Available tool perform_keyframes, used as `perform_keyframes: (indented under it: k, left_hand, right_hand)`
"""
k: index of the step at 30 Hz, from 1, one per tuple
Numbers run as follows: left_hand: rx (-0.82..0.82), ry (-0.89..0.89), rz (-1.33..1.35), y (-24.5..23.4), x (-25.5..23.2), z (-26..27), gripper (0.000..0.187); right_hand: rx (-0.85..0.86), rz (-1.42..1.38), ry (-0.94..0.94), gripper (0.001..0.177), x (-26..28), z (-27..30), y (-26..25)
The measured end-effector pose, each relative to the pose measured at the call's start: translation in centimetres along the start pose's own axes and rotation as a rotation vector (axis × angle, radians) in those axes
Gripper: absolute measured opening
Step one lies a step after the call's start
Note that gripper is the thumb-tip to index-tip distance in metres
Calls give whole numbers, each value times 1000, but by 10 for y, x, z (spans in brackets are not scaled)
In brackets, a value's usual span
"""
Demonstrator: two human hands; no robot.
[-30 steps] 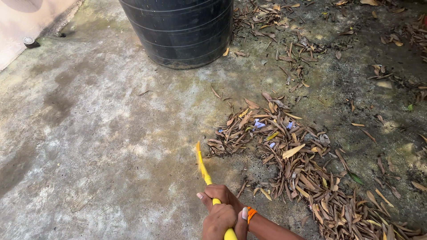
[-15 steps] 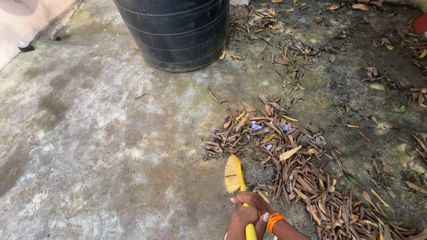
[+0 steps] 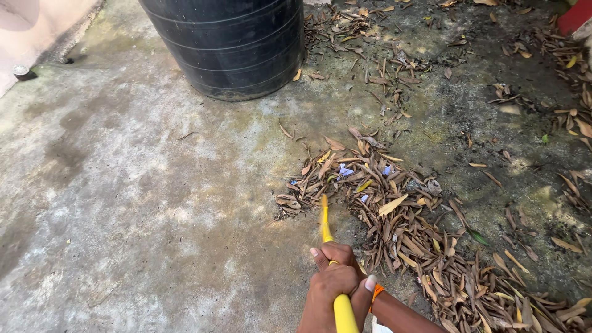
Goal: The person uses a small yellow rake to gather dry leaves and small pieces of paper into a pile on a concrete outdoor surface near a tree.
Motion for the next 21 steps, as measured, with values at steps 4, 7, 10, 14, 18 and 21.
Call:
perform_keyframes:
  k: [4, 7, 10, 14, 18, 21]
  left_hand:
    - [31, 2, -146, 32, 8, 11, 42]
    - [-13, 80, -210, 63, 24, 28, 43]
    - [16, -77, -48, 96, 52, 50, 41]
    - [-21, -149, 6, 125, 67, 51, 40]
    - [-27, -292, 54, 134, 36, 33, 38]
    - [-83, -162, 39, 123, -17, 17, 35]
  right_hand:
    - [-208, -54, -256, 42, 4, 23, 16]
    - [183, -32, 55, 50, -50, 43, 2]
    - [287, -9, 117, 48, -78, 71, -21]
    - [300, 66, 125, 45, -83, 82, -67]
    - [205, 113, 16, 42, -53, 75, -109]
    - [125, 82, -85, 41, -22, 64, -126]
Point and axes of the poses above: each hand's wrist, its own z-axis away from the middle knuckle, its own y-axis out of the palm, x = y × z, the point moved 5 cm from there along -z, towards the middle knuckle, and after that the axes turned 13 degrees about -z, right-handed, at the moved point
